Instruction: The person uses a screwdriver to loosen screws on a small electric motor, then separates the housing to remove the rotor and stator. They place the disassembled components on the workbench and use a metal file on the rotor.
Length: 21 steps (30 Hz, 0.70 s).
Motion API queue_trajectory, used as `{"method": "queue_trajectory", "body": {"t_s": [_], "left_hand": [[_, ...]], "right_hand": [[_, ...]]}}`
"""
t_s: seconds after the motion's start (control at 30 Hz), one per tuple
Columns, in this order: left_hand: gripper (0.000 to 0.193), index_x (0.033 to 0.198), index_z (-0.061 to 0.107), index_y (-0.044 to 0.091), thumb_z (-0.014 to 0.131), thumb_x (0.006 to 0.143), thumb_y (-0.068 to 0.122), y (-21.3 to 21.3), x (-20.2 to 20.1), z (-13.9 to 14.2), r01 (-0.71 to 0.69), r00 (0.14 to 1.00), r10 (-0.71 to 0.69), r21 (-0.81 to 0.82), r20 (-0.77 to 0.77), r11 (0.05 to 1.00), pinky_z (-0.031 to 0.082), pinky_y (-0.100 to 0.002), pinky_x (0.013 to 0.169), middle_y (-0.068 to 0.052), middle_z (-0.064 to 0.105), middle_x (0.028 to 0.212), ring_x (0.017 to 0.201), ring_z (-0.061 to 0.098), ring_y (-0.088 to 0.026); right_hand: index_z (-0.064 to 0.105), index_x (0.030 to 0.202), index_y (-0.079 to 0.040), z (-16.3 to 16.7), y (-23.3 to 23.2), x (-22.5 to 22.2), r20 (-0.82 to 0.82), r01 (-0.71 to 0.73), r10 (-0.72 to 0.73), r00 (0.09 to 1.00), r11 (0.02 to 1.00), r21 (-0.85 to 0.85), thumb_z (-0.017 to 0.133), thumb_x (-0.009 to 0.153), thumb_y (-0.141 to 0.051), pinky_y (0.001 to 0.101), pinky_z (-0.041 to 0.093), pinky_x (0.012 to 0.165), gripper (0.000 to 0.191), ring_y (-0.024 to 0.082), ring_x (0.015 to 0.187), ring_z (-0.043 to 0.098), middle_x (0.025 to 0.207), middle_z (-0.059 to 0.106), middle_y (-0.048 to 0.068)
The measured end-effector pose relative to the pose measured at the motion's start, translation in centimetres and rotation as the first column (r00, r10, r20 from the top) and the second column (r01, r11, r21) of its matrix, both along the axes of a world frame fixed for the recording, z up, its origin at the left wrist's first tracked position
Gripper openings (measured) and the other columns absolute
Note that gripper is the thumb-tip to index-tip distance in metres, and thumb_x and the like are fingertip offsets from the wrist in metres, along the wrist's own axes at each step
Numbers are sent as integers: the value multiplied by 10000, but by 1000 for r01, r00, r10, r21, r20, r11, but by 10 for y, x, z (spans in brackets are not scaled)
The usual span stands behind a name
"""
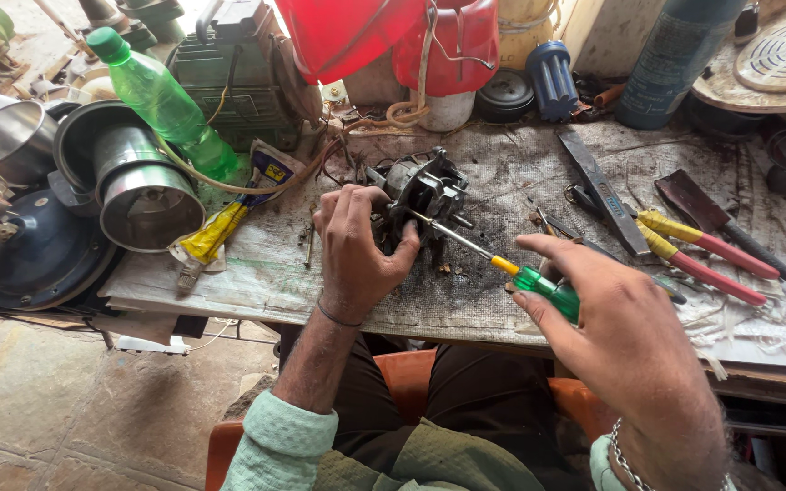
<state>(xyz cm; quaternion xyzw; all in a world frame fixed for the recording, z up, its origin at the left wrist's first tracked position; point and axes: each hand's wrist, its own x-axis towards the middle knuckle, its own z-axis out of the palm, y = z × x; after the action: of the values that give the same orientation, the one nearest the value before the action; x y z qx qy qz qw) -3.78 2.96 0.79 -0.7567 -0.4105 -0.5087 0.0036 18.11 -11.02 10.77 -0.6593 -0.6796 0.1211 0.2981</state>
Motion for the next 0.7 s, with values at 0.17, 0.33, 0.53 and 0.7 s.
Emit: {"method": "queue_trajectory", "body": {"t_s": [0.17, 0.33, 0.53, 0.7], "left_hand": [[379, 1068, 618, 51, 816, 793, 219, 2, 0, -1, 48, 998, -49, 18, 30, 999, 428, -457, 969, -100, 639, 1018, 1042, 579, -302], [338, 1069, 618, 31, 818, 828, 158, 3, -2, -2, 101, 993, -101, 0, 55, 995, 463, -433, 947, -111, 647, 1022, 1028, 585, -301], [349, 1058, 626, 28, 836, 813, 163, 2, -3, 0, 103, 993, -103, -4, 56, 995, 477, -429, 909, -116, 643, 1007, 1010, 581, -299], [378, 1058, 630, 26, 851, 790, 174, 2, -3, 1, 100, 994, -101, 10, 45, 995, 478, -434, 919, -116, 644, 1006, 1023, 585, -305]], "right_hand": [[669, 1339, -150, 1, 2, -2, 41, 22, -19, 999, 998, -51, 715, 902, -226, 454, 542, 811, 446, 376, 962, 716, 1066, 755, 190], [662, 1336, -172, 5, 1, -3, 10, 74, -73, 997, 993, -91, 771, 817, -269, 432, 555, 759, 539, 313, 865, 750, 975, 766, 158], [667, 1355, -203, 3, 3, -4, 52, 94, -86, 995, 977, -194, 723, 940, -281, 419, 559, 793, 426, 302, 865, 761, 914, 782, 164], [686, 1334, -135, 0, 2, 0, 25, 8, -9, 1000, 1000, 19, 778, 823, -267, 414, 552, 756, 535, 308, 869, 756, 1007, 775, 173]]}}
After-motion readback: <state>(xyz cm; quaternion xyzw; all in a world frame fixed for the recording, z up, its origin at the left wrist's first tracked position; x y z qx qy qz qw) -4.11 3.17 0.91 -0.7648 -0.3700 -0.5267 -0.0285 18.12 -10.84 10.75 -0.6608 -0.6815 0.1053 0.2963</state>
